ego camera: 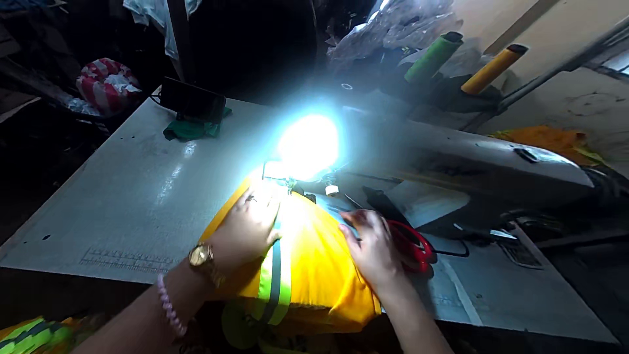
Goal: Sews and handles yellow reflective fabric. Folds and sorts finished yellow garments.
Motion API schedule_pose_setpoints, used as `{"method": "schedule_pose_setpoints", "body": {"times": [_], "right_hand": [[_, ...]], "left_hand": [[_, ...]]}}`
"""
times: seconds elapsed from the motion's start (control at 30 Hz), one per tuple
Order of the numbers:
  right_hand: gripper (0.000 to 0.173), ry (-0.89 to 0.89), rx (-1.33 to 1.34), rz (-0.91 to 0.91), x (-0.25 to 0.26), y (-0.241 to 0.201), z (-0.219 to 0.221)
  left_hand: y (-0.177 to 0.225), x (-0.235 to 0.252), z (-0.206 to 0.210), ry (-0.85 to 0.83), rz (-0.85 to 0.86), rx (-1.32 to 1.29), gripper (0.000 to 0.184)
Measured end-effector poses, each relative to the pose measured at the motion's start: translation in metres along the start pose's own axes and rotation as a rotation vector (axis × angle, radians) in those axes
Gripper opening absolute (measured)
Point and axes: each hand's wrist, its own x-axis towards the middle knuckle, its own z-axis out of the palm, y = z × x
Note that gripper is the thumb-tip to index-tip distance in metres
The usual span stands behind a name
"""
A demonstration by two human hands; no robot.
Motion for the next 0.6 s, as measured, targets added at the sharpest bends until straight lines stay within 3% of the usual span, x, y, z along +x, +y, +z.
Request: {"method": "schedule_pose_setpoints", "body": {"times": [0.13, 0.23, 0.33, 0.47, 0.53, 0.6], "right_hand": [[0.032, -0.177, 0.106, -0.002, 0.014, -0.042, 0.019], [0.016, -0.201, 0.103, 0.014, 0.026, -0.05, 0.022], [0.014, -0.143, 0.077, 0.063, 0.021, -0.034, -0.004], [0.02, 0.061, -0.114, 0.272, -0.032, 0.043, -0.071], [0.031, 0.023, -0.18, 0.468, -0.064, 0.059, -0.11], [0.04, -0.058, -0.141, 0.483, -0.087, 0.043, -0.124]], "left_hand": [[0.022, -0.031, 0.011, -0.164, -0.058, -0.048, 0.069], [0.018, -0.039, 0.025, -0.132, -0.07, -0.038, 0.074], [0.018, -0.038, 0.02, -0.175, -0.074, -0.051, 0.074], [0.018, -0.038, 0.021, -0.162, -0.068, -0.054, 0.074], [0.019, -0.039, 0.022, -0.13, -0.062, -0.045, 0.074], [0.019, -0.039, 0.023, -0.094, -0.052, -0.039, 0.074]]}}
